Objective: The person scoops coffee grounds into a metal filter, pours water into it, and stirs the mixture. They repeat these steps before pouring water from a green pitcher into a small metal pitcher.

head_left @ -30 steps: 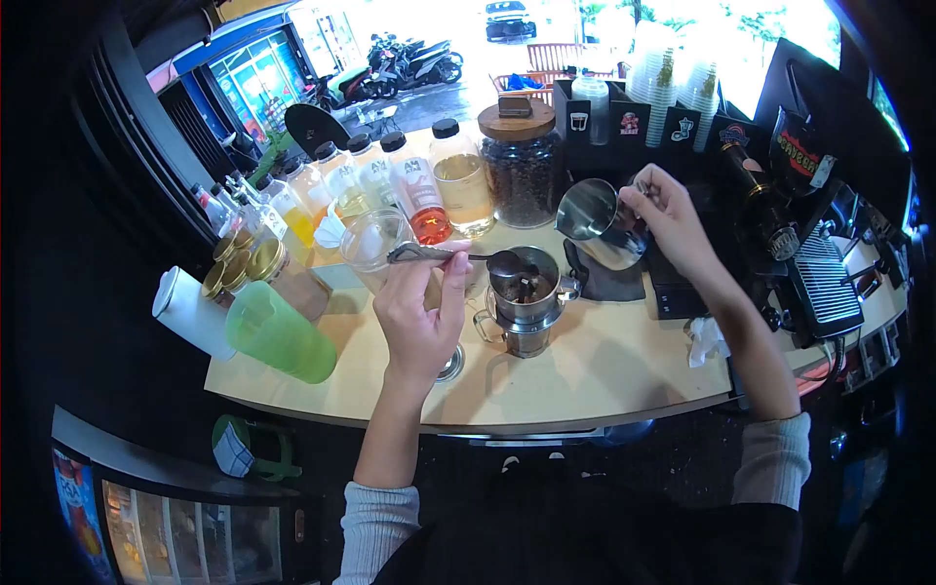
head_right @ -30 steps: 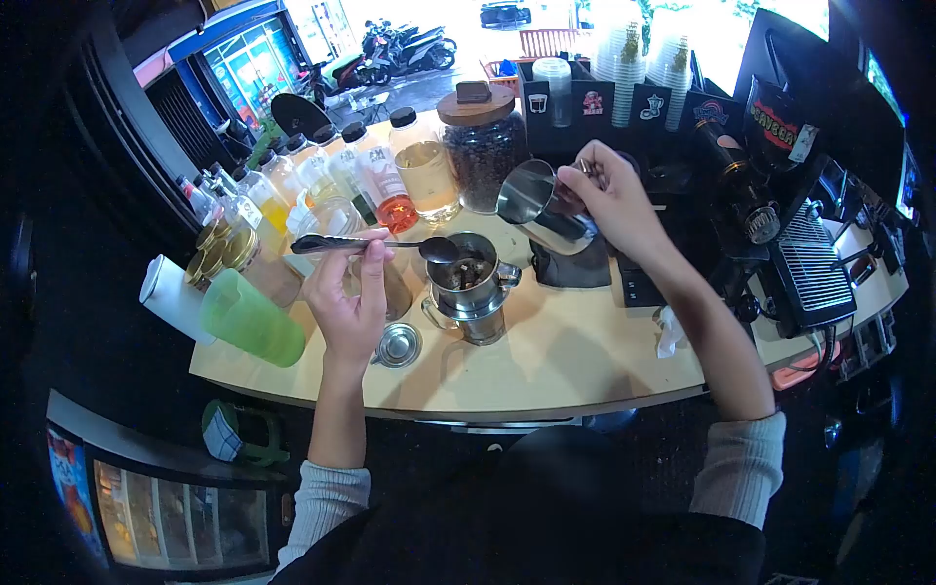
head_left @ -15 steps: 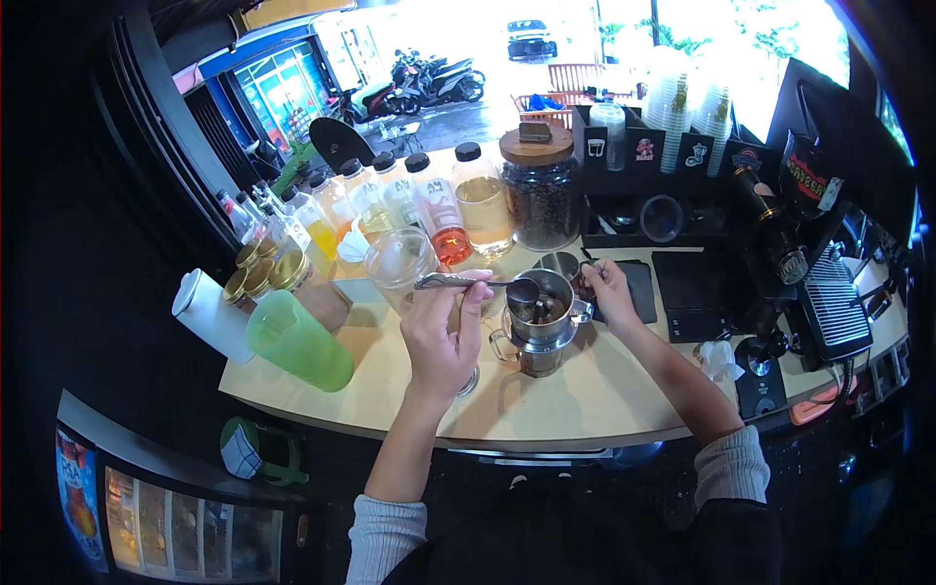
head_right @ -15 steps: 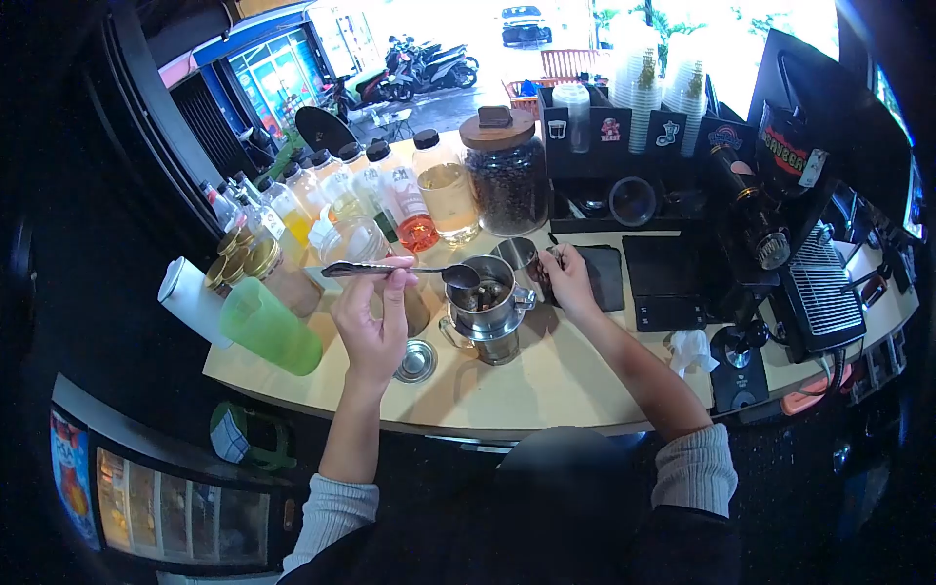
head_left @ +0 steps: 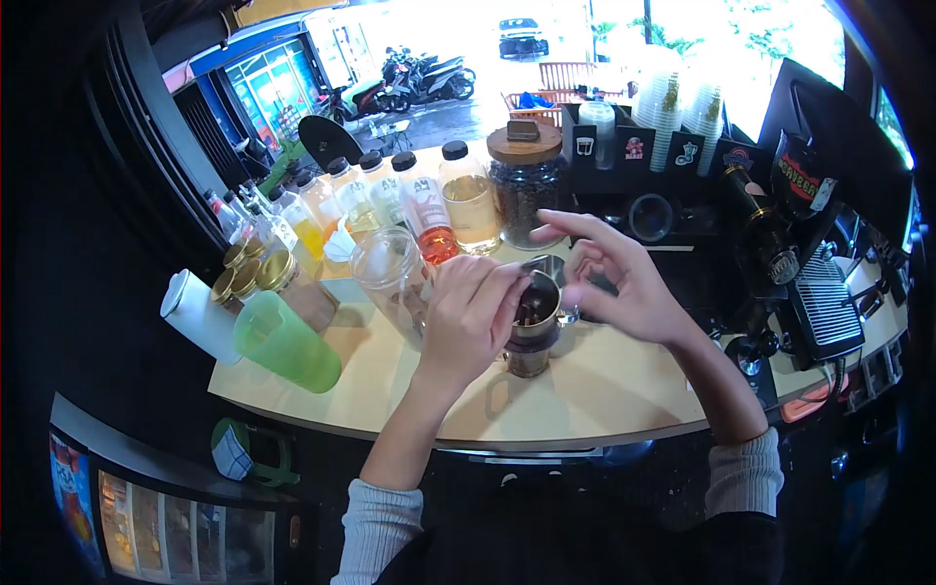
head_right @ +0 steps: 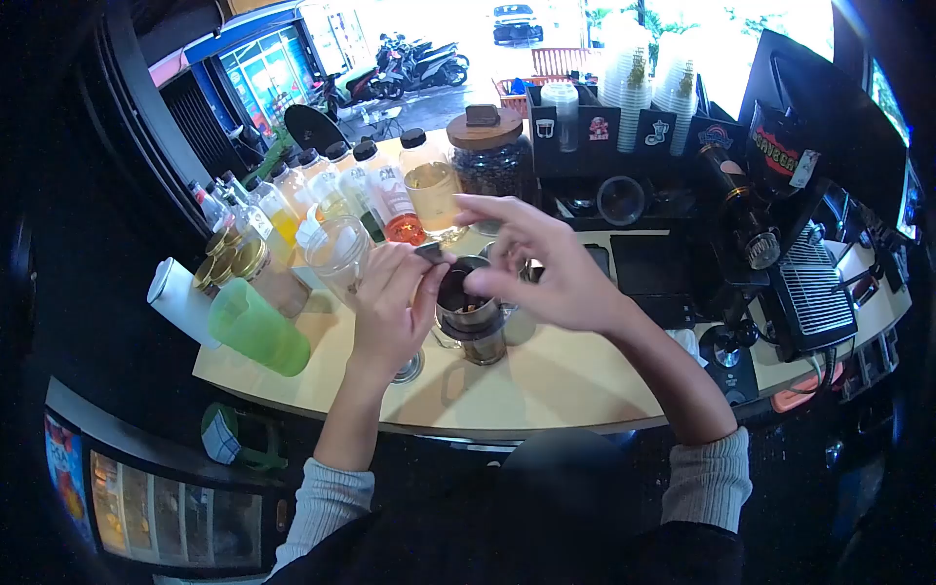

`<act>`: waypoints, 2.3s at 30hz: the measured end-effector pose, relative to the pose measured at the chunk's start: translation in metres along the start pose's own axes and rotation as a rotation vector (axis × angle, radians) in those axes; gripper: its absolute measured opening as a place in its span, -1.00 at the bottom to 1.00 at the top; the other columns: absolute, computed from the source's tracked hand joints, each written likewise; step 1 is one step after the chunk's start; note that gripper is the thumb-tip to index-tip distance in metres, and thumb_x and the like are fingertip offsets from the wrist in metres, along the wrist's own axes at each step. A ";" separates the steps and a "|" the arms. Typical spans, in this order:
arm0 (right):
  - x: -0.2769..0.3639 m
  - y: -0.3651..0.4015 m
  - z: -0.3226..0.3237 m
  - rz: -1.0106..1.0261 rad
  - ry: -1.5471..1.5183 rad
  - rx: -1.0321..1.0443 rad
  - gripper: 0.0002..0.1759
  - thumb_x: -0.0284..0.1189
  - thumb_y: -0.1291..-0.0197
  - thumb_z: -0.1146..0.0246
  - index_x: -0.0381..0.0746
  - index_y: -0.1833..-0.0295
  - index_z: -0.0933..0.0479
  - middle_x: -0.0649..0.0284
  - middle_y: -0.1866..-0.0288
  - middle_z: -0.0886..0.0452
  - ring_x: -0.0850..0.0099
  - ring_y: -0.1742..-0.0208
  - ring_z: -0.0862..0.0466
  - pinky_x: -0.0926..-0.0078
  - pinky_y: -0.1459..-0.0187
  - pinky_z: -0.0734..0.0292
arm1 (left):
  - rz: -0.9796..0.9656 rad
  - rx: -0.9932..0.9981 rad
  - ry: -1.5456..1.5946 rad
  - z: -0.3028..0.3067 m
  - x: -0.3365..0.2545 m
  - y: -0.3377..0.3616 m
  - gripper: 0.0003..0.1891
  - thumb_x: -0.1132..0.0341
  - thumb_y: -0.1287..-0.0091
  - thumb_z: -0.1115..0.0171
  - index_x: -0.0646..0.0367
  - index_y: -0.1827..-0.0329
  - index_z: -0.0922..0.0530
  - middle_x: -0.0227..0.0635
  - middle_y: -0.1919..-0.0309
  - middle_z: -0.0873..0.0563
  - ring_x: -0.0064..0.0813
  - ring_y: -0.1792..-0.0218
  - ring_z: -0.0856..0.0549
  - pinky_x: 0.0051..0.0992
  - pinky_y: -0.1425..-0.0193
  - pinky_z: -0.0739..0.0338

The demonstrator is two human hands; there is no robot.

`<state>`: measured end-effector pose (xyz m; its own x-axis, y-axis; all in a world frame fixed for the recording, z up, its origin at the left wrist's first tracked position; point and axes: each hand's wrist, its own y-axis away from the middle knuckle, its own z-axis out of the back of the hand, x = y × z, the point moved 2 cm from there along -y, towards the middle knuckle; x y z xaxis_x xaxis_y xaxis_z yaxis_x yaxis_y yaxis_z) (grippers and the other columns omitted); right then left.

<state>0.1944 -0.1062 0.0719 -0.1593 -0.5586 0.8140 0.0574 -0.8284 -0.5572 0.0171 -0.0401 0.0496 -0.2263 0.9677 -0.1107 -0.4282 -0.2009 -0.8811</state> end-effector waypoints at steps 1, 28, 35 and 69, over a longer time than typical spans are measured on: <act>0.016 -0.002 -0.007 0.082 0.163 0.083 -0.56 -0.44 -0.20 -0.30 -0.28 -0.19 -0.46 0.19 0.02 -0.57 0.48 0.25 -0.58 0.54 0.20 -0.51 | -0.034 0.034 -0.033 -0.003 -0.003 -0.002 -0.84 0.47 -0.18 -0.30 0.21 0.18 -0.60 -0.29 0.37 -0.60 -0.26 0.27 -0.60 -0.29 0.10 -0.43; 0.000 0.051 -0.009 0.325 0.525 0.119 -0.68 -0.67 -0.14 -0.25 -0.27 -0.04 -0.53 0.04 0.02 -0.63 0.15 0.00 -0.69 0.33 0.01 -0.62 | 0.572 0.159 0.497 -0.037 0.028 0.046 -0.23 0.17 0.22 -0.66 0.24 -0.11 -0.50 -0.22 0.08 -0.71 -0.34 0.02 -0.71 -0.35 -0.16 -0.54; 0.004 0.053 -0.007 0.322 0.494 0.170 -0.66 -0.70 -0.11 -0.22 -0.30 -0.03 -0.52 0.01 -0.03 -0.61 0.14 -0.01 -0.68 0.31 -0.01 -0.62 | 0.531 0.172 0.552 -0.036 0.033 0.042 -0.19 0.24 0.21 -0.66 0.24 -0.18 -0.47 -0.20 0.03 -0.69 -0.34 -0.02 -0.69 -0.35 -0.20 -0.52; 0.013 0.024 0.011 -0.053 0.085 0.127 -0.69 -0.36 -0.50 0.07 -0.37 0.10 -0.49 0.19 0.10 -0.59 0.54 0.11 -0.56 0.51 0.01 -0.49 | 0.251 0.386 0.522 -0.016 0.048 0.029 -0.12 0.32 0.25 -0.54 -0.02 -0.31 -0.43 -0.37 -0.23 -0.57 -0.26 -0.28 -0.48 -0.25 -0.43 -0.20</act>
<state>0.2047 -0.1335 0.0706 -0.2475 -0.5125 0.8223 0.1702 -0.8585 -0.4838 0.0081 0.0029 0.0113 0.0497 0.8121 -0.5814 -0.7201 -0.3742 -0.5843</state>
